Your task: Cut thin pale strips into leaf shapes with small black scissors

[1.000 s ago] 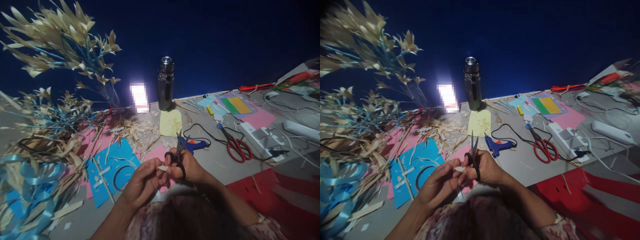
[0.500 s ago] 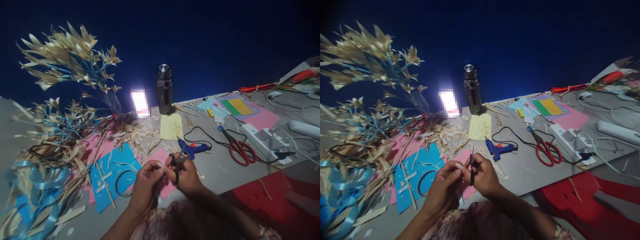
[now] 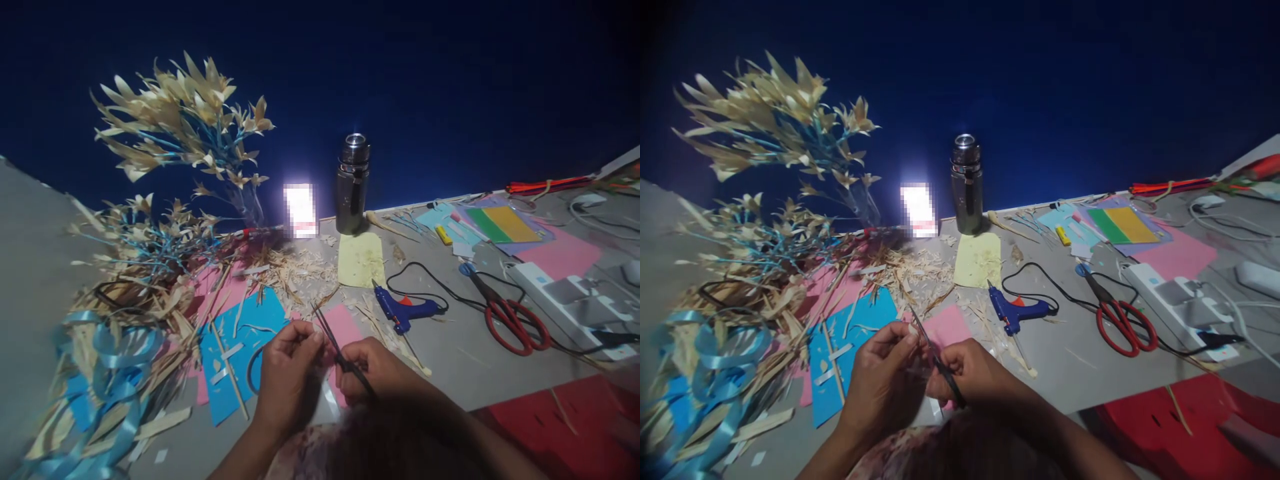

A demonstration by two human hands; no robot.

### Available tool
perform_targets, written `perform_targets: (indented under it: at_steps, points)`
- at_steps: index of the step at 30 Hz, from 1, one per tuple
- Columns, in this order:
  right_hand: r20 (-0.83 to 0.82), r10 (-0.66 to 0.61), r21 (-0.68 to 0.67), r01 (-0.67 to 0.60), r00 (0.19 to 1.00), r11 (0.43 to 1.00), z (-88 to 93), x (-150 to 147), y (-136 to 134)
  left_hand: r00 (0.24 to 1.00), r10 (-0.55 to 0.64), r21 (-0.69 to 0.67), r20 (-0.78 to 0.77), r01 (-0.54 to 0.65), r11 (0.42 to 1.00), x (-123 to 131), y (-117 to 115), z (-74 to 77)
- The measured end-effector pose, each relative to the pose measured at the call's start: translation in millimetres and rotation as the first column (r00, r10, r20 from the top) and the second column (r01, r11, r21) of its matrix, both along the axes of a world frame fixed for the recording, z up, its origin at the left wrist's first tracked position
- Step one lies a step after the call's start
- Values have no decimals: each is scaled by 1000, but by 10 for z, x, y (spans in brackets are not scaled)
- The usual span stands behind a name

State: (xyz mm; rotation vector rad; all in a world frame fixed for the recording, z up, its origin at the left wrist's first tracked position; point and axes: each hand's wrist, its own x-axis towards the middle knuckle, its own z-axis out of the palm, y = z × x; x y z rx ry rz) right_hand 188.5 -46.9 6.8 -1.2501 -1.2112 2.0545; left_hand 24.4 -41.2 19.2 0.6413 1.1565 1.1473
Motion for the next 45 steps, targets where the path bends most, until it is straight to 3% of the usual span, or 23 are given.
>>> perform_targets:
  at_steps: [7,22,33,40,45]
  points:
    - [-10,-39,-51,38,999,998,-33,-13,-62,997,-62,48,-40,64,997,-11,46,-82]
    - [13,-27,-70,28,1000,997,-44,-59,-11,997,-57,72,-48,60,996,-84,8,-174]
    - [-61,-90,-83,85,994,993,-133,-29,3,996,-54,45,-68,57,997,-49,22,-125]
    - [-59,10,-36,-12,998,999,-56,-36,-3,989,-91,67,-114,99,993,-94,41,-145]
    - [-55,7,-50,-10,998,999,-91,-31,-27,985,-87,70,-147,98,993,-95,47,-152]
